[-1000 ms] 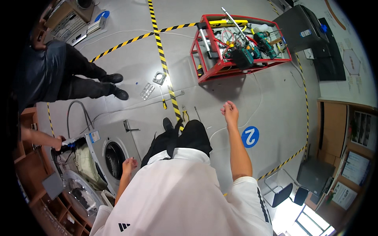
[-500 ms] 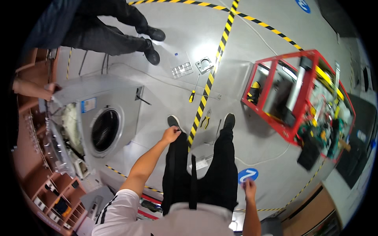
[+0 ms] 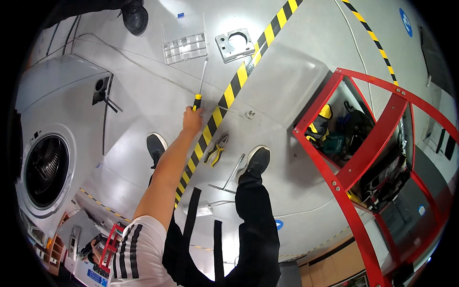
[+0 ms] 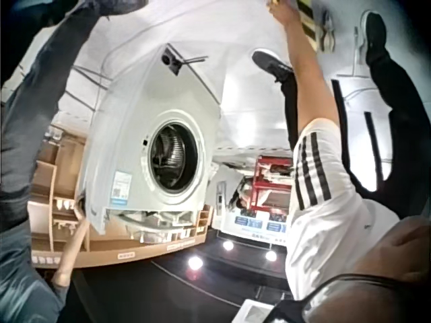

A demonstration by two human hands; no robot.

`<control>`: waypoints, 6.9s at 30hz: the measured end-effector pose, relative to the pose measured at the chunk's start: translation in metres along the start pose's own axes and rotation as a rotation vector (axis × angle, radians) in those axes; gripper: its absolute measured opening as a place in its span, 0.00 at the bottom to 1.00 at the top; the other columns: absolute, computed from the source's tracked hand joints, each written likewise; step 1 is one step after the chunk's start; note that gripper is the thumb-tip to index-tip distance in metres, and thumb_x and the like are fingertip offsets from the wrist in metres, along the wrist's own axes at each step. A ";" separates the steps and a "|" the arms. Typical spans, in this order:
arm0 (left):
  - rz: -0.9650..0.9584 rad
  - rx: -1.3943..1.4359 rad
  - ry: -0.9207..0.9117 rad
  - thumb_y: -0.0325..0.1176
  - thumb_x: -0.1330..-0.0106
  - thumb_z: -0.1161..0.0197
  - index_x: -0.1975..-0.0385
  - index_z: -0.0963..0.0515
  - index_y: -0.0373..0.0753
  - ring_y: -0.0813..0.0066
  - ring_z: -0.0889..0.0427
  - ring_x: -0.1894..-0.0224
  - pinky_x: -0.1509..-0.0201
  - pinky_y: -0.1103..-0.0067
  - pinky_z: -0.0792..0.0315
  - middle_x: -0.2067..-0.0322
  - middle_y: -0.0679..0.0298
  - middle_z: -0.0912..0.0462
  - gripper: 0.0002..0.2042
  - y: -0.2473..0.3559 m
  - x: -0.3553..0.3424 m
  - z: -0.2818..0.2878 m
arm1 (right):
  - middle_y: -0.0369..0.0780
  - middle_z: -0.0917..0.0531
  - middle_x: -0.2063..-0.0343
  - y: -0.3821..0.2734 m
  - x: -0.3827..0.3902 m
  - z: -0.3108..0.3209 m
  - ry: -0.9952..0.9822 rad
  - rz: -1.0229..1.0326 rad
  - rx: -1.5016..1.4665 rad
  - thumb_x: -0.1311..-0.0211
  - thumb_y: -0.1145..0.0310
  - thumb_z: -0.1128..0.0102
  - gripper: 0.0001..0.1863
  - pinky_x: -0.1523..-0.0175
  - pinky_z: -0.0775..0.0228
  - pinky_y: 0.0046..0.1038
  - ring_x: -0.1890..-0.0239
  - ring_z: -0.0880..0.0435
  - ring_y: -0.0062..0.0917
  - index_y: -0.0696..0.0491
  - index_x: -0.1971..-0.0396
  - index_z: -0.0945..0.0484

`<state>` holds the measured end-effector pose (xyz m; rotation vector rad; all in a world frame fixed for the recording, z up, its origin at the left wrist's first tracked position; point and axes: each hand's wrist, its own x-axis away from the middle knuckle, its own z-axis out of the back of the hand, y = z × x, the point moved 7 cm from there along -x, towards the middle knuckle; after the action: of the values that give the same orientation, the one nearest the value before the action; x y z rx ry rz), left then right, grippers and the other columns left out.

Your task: The person attaches a circular glass door to a washing machine by aligning the hinge with the frame and securing it with screws using a screwdriver.

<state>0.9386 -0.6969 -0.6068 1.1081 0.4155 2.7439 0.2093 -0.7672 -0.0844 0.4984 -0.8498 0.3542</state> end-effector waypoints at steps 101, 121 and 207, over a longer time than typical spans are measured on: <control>0.185 1.671 0.151 0.31 0.34 0.49 0.53 0.34 0.28 0.57 0.20 0.58 0.52 0.69 0.24 0.60 0.50 0.24 0.15 -0.101 0.290 0.712 | 0.44 0.23 0.65 -0.234 0.725 -0.593 -0.535 2.043 0.592 0.48 0.74 0.38 0.19 0.71 0.27 0.31 0.75 0.20 0.36 0.49 0.54 0.23; 0.233 1.569 0.181 0.33 0.35 0.47 0.52 0.34 0.26 0.59 0.20 0.58 0.53 0.71 0.24 0.60 0.50 0.23 0.17 -0.103 0.295 0.718 | 0.47 0.20 0.75 -0.233 0.738 -0.616 -0.424 2.226 0.758 0.47 0.66 0.36 0.19 0.74 0.32 0.28 0.81 0.23 0.34 0.53 0.55 0.24; 0.394 1.455 0.536 0.37 0.44 0.34 0.70 0.28 0.32 0.79 0.25 0.78 0.70 0.81 0.24 0.77 0.63 0.23 0.14 -0.130 0.288 0.710 | 0.33 0.31 0.86 -0.194 0.674 -0.642 -1.270 0.307 0.511 0.37 0.48 0.52 0.20 0.88 0.57 0.15 0.93 0.46 0.11 0.51 0.63 0.27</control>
<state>1.2338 -0.3636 0.0302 0.4766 2.7496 2.7632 1.1165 -0.5077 0.0321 1.1082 -2.1027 0.5403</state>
